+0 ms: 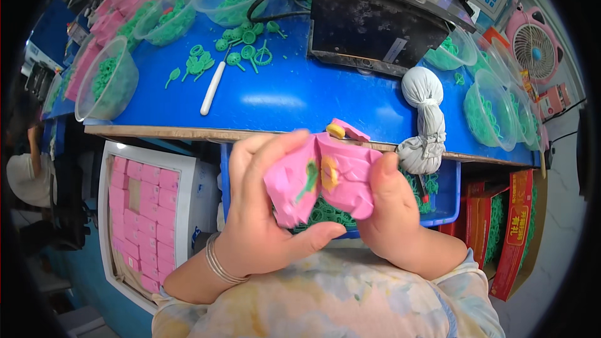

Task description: Removing green wax patterns from a silicone mold and cleaning them using pliers and a pick tool.

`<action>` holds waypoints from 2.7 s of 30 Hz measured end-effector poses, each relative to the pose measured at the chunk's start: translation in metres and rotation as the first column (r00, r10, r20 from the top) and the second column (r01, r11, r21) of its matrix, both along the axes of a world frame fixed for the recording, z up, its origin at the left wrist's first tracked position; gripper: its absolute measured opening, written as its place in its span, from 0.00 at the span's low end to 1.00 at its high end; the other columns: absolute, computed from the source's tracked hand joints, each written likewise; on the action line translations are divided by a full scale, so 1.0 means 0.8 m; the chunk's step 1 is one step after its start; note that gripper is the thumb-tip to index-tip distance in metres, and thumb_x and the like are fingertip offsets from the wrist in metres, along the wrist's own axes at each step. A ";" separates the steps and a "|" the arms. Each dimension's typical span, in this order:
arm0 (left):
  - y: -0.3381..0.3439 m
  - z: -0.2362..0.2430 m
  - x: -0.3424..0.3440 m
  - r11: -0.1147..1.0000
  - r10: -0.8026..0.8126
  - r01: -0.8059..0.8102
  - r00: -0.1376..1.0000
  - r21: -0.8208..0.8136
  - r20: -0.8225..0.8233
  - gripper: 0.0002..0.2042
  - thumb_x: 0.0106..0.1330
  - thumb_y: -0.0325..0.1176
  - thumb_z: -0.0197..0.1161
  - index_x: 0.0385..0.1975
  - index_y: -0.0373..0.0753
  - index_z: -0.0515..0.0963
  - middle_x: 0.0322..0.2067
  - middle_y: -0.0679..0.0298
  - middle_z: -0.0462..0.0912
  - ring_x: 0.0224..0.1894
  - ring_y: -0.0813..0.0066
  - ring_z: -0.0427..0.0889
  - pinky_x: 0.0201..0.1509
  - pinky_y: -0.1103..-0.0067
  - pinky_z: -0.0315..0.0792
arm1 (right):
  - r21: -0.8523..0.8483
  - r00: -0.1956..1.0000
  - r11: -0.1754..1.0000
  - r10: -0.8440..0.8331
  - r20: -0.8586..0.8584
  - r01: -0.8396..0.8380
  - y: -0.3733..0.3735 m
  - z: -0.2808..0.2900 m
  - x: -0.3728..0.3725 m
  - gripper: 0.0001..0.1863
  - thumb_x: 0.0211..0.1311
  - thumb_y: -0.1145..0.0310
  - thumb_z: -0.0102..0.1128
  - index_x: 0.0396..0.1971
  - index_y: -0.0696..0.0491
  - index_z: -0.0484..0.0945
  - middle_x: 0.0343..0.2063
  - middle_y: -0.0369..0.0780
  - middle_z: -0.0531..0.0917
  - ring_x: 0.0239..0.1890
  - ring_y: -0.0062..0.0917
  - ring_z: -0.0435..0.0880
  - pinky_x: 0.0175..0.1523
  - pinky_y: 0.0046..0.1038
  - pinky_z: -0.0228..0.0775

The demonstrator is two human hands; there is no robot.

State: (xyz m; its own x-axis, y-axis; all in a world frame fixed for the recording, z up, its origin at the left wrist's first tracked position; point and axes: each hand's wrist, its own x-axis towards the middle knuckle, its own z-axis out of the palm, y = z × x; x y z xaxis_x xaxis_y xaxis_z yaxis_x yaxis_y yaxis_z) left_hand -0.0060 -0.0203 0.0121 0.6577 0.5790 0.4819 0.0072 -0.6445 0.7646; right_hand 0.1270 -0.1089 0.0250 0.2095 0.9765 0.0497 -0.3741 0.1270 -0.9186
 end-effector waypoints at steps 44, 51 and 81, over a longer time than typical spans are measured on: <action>-0.012 -0.035 -0.007 0.800 0.161 0.038 0.948 -0.599 0.275 0.32 0.61 0.57 0.52 0.48 0.28 0.65 0.39 0.58 0.75 0.41 0.74 0.74 0.45 0.79 0.69 | 0.600 0.512 0.799 -0.501 0.698 -0.038 0.034 -0.040 -0.008 0.19 0.32 0.76 0.71 0.29 0.56 0.73 0.28 0.41 0.79 0.32 0.36 0.78 0.35 0.33 0.68; 0.016 -0.036 -0.003 0.968 0.231 -0.247 0.946 0.042 0.229 0.30 0.42 0.34 0.75 0.45 0.28 0.71 0.38 0.57 0.76 0.37 0.72 0.78 0.41 0.77 0.74 | 0.500 0.188 0.865 -0.488 0.852 -0.022 0.020 -0.025 0.001 0.10 0.38 0.72 0.55 0.26 0.55 0.70 0.25 0.39 0.74 0.30 0.33 0.73 0.38 0.33 0.64; -0.004 -0.022 -0.028 0.892 0.030 -0.072 0.994 -0.446 -0.101 0.08 0.48 0.22 0.67 0.27 0.33 0.76 0.33 0.56 0.81 0.32 0.70 0.79 0.36 0.78 0.73 | -0.295 -0.033 0.953 0.298 0.954 0.073 -0.037 -0.096 0.065 0.09 0.47 0.69 0.59 0.29 0.56 0.74 0.27 0.45 0.77 0.29 0.40 0.77 0.33 0.37 0.70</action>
State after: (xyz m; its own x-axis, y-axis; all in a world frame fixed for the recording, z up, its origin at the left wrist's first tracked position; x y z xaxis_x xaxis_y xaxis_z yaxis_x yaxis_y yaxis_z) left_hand -0.0283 -0.0231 -0.0057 0.6493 0.7534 0.1038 0.1122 -0.2299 0.9667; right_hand 0.1790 -0.1385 -0.0522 0.0150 0.9957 -0.0910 0.9374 -0.0457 -0.3454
